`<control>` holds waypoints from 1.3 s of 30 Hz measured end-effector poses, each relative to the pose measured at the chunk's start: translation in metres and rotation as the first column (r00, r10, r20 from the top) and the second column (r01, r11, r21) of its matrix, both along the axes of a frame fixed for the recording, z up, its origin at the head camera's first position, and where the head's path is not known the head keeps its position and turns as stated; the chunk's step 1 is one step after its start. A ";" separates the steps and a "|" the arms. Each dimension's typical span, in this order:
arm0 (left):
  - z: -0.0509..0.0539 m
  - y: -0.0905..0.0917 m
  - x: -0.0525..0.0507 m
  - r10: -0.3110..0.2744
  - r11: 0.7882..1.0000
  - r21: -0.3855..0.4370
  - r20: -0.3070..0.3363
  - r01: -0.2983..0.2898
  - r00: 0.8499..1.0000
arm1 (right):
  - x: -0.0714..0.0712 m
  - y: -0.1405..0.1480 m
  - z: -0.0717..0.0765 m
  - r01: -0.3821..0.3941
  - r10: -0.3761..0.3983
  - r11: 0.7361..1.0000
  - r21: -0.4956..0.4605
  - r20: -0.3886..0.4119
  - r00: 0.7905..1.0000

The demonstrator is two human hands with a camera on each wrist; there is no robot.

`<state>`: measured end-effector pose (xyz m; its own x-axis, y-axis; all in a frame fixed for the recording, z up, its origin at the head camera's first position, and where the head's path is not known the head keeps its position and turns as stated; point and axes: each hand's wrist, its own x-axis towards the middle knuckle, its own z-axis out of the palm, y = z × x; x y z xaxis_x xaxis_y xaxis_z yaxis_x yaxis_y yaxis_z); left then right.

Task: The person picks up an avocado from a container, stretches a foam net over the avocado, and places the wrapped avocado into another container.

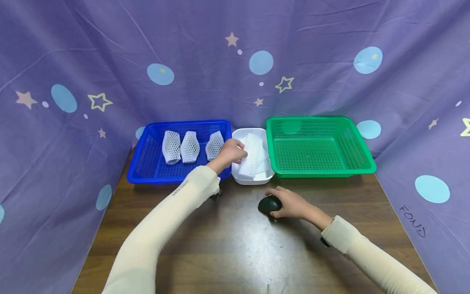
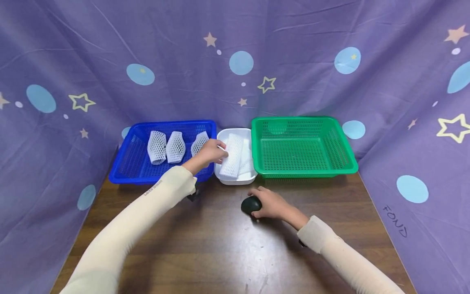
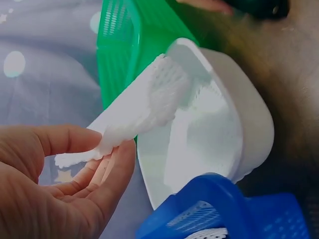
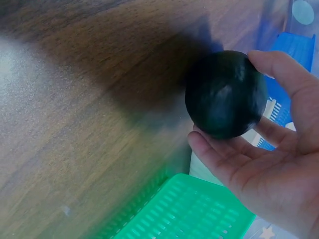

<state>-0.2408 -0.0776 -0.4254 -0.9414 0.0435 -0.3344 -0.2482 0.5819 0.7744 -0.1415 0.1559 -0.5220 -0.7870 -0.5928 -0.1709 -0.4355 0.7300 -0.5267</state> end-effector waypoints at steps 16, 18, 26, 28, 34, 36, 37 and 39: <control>-0.012 -0.024 0.049 -0.170 0.970 0.188 0.067 0.155 0.983 | 0.001 -0.001 0.000 0.004 -0.004 1.000 0.003 -0.033 0.999; -0.014 -0.026 0.052 -0.191 0.966 0.196 0.086 0.171 0.978 | 0.000 0.000 0.000 0.003 -0.003 1.000 0.002 -0.044 0.999; -0.034 -0.036 0.064 -0.258 0.950 0.227 0.176 0.216 0.950 | -0.001 0.001 0.001 0.014 -0.014 1.000 0.001 -0.036 0.999; -0.040 -0.038 0.067 -0.265 0.951 0.217 0.192 0.222 0.945 | -0.001 0.001 0.001 0.014 -0.014 1.000 0.002 -0.036 0.999; -0.059 -0.040 0.076 -0.273 0.954 0.196 0.244 0.228 0.931 | -0.001 0.000 0.003 0.034 -0.034 0.999 0.017 -0.015 0.999; -0.065 -0.040 0.078 -0.266 0.956 0.194 0.262 0.219 0.928 | -0.001 -0.001 0.004 0.039 -0.039 0.999 0.020 -0.012 0.999; -0.067 -0.041 0.079 -0.263 0.957 0.193 0.269 0.215 0.927 | -0.001 -0.001 0.004 0.040 -0.040 0.999 0.021 -0.010 0.999; -0.073 -0.042 0.080 -0.251 0.961 0.188 0.285 0.203 0.925 | -0.001 -0.002 0.005 0.041 -0.041 0.999 0.020 -0.009 0.999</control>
<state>-0.1604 -0.1192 -0.4983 -0.7545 0.3171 -0.5746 -0.3600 0.5320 0.7664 -0.1427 0.1541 -0.5173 -0.8120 -0.5566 -0.1758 -0.4093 0.7577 -0.5083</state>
